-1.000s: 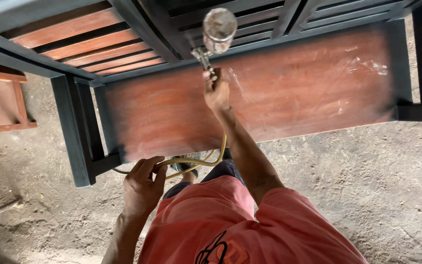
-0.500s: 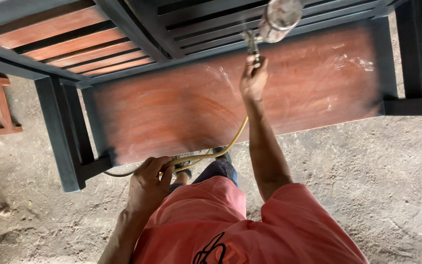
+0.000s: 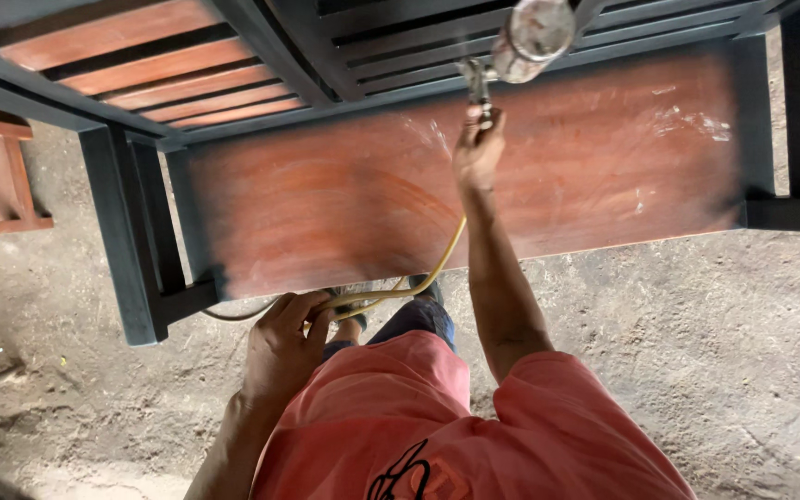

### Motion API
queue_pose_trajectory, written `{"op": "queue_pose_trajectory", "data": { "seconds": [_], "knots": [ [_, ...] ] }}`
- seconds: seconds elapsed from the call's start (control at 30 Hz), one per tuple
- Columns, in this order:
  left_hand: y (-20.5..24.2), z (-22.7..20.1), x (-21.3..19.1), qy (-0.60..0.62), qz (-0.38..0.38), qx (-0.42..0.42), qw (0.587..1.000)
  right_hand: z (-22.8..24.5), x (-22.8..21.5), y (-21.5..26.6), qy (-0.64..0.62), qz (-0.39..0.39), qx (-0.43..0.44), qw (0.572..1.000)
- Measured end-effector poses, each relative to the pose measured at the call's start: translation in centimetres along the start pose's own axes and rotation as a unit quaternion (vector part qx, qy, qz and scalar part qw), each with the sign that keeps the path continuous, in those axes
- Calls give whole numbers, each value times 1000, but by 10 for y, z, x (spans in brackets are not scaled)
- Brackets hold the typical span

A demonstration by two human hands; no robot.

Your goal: The person sprays a clear varnish onto the wooden slats and black frame of a bench using a spray gun, covering various sections of the seat and backrest.

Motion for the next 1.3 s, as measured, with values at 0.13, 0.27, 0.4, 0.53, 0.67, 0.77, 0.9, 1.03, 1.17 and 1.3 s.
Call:
{"op": "queue_pose_trajectory", "data": {
  "seconds": [0.13, 0.27, 0.4, 0.53, 0.67, 0.77, 0.9, 1.03, 1.17, 1.3],
  "knots": [
    [6, 15, -1, 1, -25, -4, 1000, 27, 38, 37, 17, 63, -17, 998],
    [13, 54, 5, -2, -14, -71, 997, 54, 70, 73, 28, 117, -66, 990],
    [4, 91, 32, 77, 15, -50, 996, 27, 82, 93, 68, 223, -54, 971],
    [5, 128, 76, 51, 48, -27, 997, -24, 26, 63, 16, 111, -25, 993],
    [20, 143, 116, 66, -32, 94, 993, -90, -35, -4, -536, -28, 205, 818],
    [32, 174, 158, 70, -12, 87, 994, -45, -73, -18, -136, 14, -76, 988],
    [70, 199, 180, 67, -57, 26, 996, -50, -84, -11, -5, -78, -72, 994],
    [101, 229, 198, 96, -58, -33, 993, -97, -29, 27, -230, 40, -17, 972],
    [119, 232, 205, 78, -83, -73, 991, -141, 38, 76, -305, 105, 119, 939],
    [120, 206, 222, 86, -99, -104, 986, -55, 72, 116, 40, 249, -157, 955]
  ]
}}
Point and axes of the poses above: each hand's wrist, its own y-axis away from the middle knuckle, its own x-axis out of the palm, z = x × y, the point moved 9 cm from there along -y, towards the middle knuckle, and after that the axes turned 3 degrees about -y, right-handed, at the moved point
